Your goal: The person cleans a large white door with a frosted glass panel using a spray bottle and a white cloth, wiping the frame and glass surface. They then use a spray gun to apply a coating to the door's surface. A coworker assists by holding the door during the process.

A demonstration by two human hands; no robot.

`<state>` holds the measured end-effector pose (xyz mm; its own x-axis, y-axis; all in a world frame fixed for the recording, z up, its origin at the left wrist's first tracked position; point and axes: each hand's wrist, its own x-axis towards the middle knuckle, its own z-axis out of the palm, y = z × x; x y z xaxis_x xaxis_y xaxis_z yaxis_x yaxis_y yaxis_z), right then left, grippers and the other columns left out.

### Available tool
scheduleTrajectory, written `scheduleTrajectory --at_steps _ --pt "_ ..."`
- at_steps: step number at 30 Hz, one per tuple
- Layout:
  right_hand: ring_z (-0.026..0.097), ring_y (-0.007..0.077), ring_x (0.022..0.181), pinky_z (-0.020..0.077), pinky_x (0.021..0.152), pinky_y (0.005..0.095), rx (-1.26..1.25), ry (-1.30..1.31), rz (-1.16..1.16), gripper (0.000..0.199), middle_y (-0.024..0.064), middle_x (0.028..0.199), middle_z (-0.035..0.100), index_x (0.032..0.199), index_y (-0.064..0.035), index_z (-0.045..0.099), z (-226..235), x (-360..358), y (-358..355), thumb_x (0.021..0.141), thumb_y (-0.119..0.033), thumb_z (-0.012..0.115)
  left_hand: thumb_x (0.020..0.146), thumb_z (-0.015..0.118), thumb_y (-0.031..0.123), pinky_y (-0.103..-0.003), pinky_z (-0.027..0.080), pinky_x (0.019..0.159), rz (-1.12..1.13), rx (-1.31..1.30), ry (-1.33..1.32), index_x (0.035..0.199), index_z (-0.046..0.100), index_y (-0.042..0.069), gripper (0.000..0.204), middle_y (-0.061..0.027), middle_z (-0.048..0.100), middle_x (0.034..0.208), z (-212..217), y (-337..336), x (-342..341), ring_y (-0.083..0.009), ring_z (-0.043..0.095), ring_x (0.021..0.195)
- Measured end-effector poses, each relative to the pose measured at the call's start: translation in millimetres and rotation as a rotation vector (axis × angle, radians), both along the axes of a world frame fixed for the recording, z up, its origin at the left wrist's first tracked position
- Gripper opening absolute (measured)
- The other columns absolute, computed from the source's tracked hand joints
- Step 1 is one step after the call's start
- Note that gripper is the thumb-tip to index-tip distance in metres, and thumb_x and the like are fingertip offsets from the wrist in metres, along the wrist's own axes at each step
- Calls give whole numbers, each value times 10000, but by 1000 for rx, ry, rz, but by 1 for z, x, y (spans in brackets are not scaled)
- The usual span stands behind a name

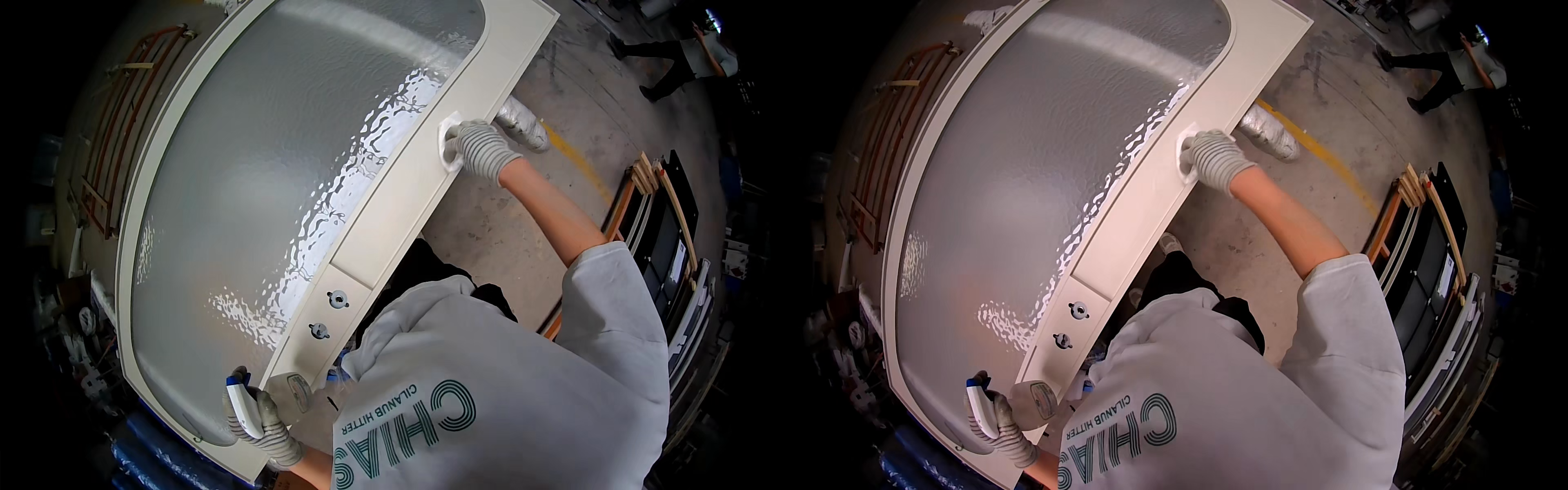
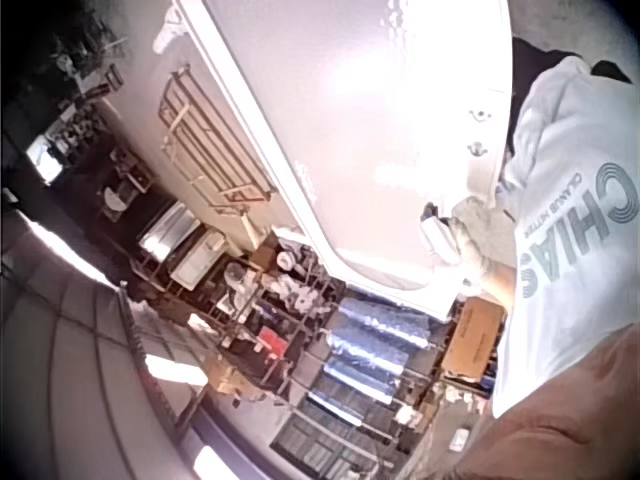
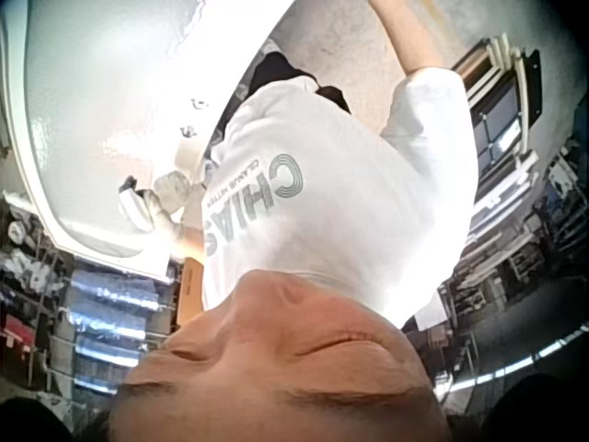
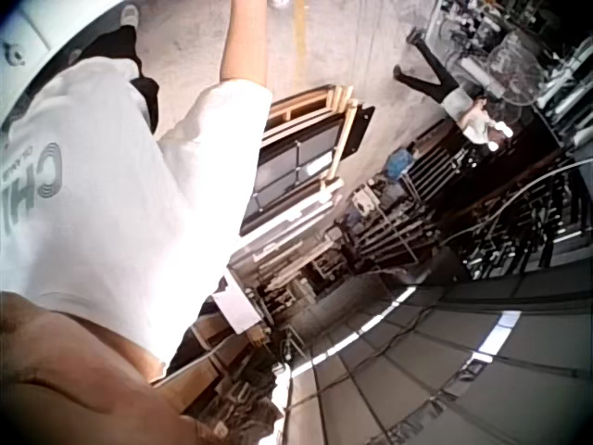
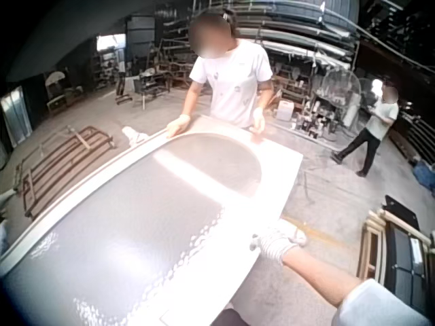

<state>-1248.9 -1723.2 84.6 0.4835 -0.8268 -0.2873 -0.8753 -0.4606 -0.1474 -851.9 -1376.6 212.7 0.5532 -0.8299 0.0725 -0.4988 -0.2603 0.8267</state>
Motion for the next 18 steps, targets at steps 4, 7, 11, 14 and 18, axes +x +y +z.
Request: scheduleTrajectory --at_steps 4,7,11,14,18 --pt "622 273 885 458 825 383 -22 73 13 151 64 939 652 873 -189 702 3 -31 -28 755 -258 636 774 646 143 -301 448 758 -40 0 -21 1201 522 -43 482 -156 604 1122 5 -9 -9 -143 510 779" --pt "596 252 962 448 855 391 32 -75 358 204 67 982 635 941 -172 684 -13 57 66 789 -276 595 766 640 121 -300 450 771 -30 1 -15 1193 529 -41 470 -144 610 1115 4 -5 -12 -144 523 797" --pt "600 261 960 458 860 374 304 -211 438 200 83 981 633 961 -119 661 -9 139 147 819 -217 560 739 655 101 -299 455 793 -58 -4 17 1166 554 -31 458 -117 625 1079 15 -22 -26 -155 552 826" --pt "636 224 875 499 778 323 742 -997 -31 213 83 946 659 995 -62 650 -20 129 141 840 -118 515 756 658 134 -256 443 696 -209 39 -26 1137 597 13 405 -63 633 951 13 -45 -34 -106 504 711" --pt "630 132 859 522 776 271 1386 -1382 -720 283 79 951 650 1056 11 612 10 120 148 796 -52 520 674 649 100 -351 479 792 -437 212 7 1068 604 16 405 -134 641 984 10 -76 -58 -272 618 862"
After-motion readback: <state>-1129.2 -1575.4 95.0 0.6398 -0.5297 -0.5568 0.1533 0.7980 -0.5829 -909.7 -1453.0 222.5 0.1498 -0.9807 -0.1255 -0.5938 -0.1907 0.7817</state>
